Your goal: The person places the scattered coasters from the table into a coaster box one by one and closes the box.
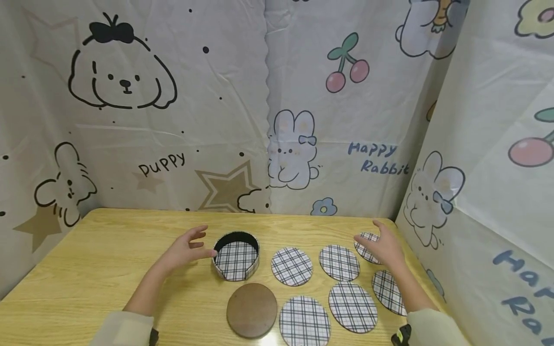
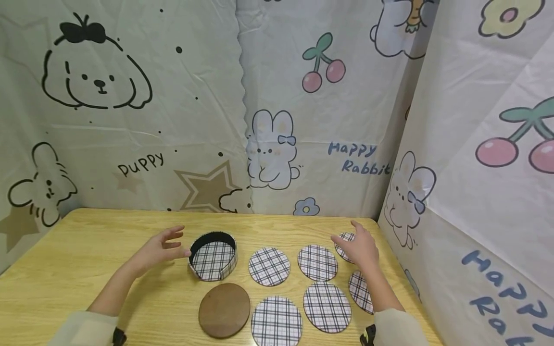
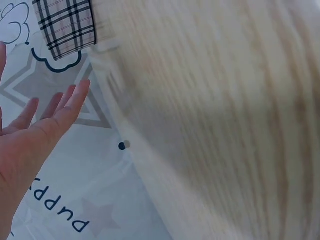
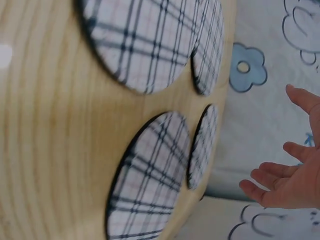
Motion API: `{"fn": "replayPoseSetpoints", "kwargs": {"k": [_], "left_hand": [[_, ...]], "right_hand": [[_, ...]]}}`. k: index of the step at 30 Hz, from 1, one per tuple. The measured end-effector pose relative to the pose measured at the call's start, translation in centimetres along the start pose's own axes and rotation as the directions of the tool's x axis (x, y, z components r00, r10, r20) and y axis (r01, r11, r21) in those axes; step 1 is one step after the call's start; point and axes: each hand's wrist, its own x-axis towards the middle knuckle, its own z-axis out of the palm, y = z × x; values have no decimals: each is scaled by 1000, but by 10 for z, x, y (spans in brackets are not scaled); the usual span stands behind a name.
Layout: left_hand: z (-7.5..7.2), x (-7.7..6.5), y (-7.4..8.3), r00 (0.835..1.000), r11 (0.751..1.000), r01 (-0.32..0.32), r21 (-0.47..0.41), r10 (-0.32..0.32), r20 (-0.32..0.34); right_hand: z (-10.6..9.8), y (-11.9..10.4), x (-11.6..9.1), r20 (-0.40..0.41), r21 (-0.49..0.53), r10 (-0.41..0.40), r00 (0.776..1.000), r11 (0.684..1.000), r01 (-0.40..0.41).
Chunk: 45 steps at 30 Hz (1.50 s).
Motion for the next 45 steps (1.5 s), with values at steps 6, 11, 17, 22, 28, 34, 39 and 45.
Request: {"fn": "replayPoseSetpoints", "kwargs": {"k": [6,11,17,22,28,34,39,45], "left_hand": [[3,0,-4,996,999,48,2,-48,77],[6,-1,-6,988,998,59,21,-62,138],[8,-1,-9,983,997,73,4,-72,169],[8,0,-11,982,998,59,-11,-56,183],[9,2,-15,979,1000,29,-7,-27,204],[11,3,-17,981,999,32,9,-33,192],[14,2,-16,980,999,32,18,-35,198],[15,2,-15,981,999,20,26,-24,191]], "right_hand": [[-4,28,2,45,90,87,995,992,-90],[-6,45,1,54,111,147,988,982,-153],[-4,59,7,51,151,195,979,968,-201],[3,70,13,24,146,253,967,956,-253],[14,78,17,-42,96,289,956,954,-284],[22,80,20,-110,69,303,947,952,-297],[24,83,18,-126,0,289,949,957,-291],[23,82,20,-114,-31,280,953,958,-285]]}}
